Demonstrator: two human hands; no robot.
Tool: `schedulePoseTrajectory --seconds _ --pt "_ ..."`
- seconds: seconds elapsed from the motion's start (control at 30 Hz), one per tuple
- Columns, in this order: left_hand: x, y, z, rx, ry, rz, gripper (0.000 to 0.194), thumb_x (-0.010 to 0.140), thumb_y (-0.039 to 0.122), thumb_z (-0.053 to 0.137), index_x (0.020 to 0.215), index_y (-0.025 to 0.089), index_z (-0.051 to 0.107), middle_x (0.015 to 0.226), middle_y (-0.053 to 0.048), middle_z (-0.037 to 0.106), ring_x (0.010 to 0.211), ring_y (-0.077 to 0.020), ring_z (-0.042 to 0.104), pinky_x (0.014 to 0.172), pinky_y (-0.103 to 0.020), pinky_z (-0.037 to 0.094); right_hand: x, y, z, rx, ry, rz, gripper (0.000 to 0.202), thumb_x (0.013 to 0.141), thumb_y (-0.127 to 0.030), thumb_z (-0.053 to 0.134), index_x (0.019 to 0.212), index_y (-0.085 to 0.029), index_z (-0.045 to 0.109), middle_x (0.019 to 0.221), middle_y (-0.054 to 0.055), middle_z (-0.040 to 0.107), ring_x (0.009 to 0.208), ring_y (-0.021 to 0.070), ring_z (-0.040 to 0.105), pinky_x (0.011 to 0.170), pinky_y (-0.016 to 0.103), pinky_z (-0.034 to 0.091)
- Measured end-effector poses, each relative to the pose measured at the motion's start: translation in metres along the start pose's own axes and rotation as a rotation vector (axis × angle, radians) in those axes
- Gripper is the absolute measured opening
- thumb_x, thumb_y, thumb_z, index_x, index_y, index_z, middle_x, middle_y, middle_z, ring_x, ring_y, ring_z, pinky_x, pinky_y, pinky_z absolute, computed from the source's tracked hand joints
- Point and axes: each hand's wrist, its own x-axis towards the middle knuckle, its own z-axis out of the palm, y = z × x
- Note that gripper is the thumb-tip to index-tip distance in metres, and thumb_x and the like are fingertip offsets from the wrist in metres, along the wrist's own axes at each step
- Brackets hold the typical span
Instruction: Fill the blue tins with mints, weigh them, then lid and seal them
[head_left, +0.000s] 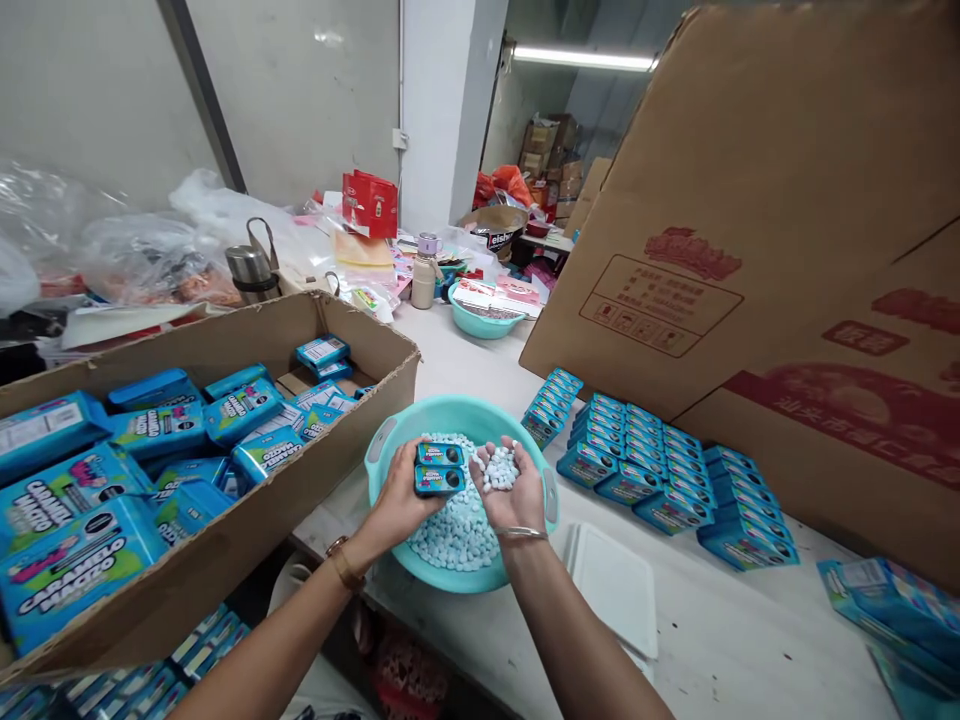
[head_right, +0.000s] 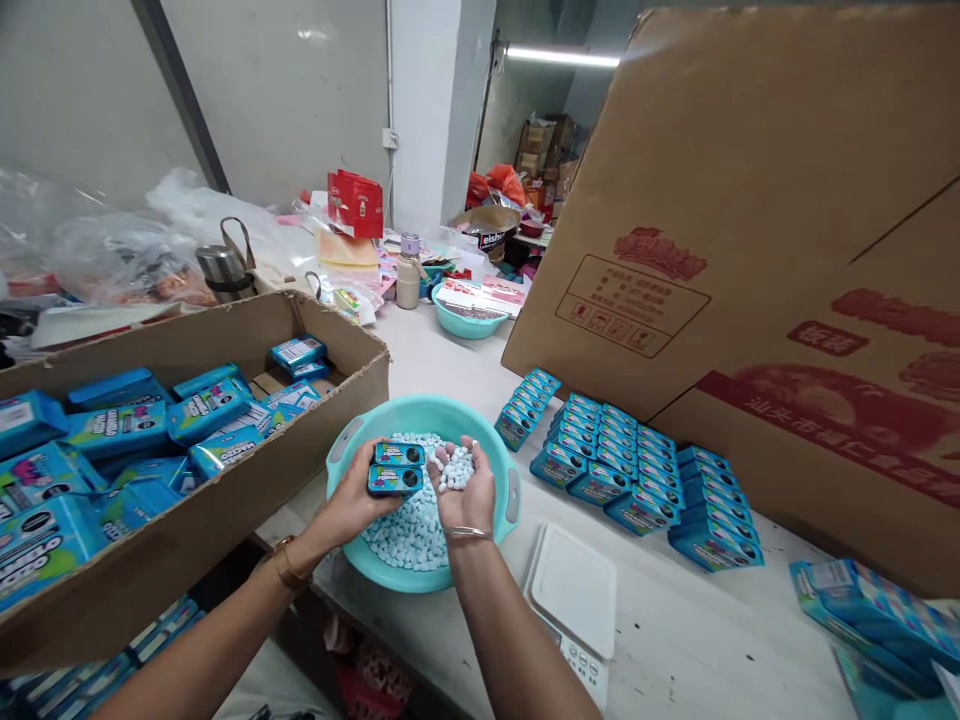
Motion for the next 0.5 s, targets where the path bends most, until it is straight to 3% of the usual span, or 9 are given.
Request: schedulePoseTrajectory --seconds 0.1,0.3,0.5 --pt "0.003 -0.003 0.008 0.071 0.008 0.052 0.075 0.063 0.011 0.071 0.131 0.021 0.041 0.128 -0.010 0.050 0.125 -0.0284 0.048 0.109 -0.046 0.035 -0.010 0.009 0.020 0.139 0.087 -0.060 0.020 0.080 -0.043 0.061 0.088 -0.025 0.061 0.086 0.001 0.070 0.085 0.0208 0.070 0.078 0.038 0.055" --pt "0.005 0.004 0.014 0.156 -0.016 0.108 0.073 0.061 0.007 0.066 0.129 0.022 0.041 0.126 -0.010 0.051 0.124 -0.0296 0.048 0.108 -0.048 0.037 -0.021 0.013 0.039 0.022 0.034 -0.309 0.019 0.077 -0.039 0.065 0.083 -0.021 0.068 0.088 0.001 0.071 0.094 0.0197 0.067 0.096 0.037 0.048" --pt "0.004 0.010 0.014 0.094 -0.052 0.131 0.075 0.060 0.009 0.069 0.129 0.022 0.043 0.127 -0.010 0.052 0.124 -0.0303 0.049 0.107 -0.049 0.038 -0.025 0.002 0.042 -0.026 -0.028 -0.292 0.018 0.075 -0.036 0.065 0.079 -0.019 0.071 0.086 0.003 0.073 0.095 0.0206 0.066 0.095 0.037 0.047"
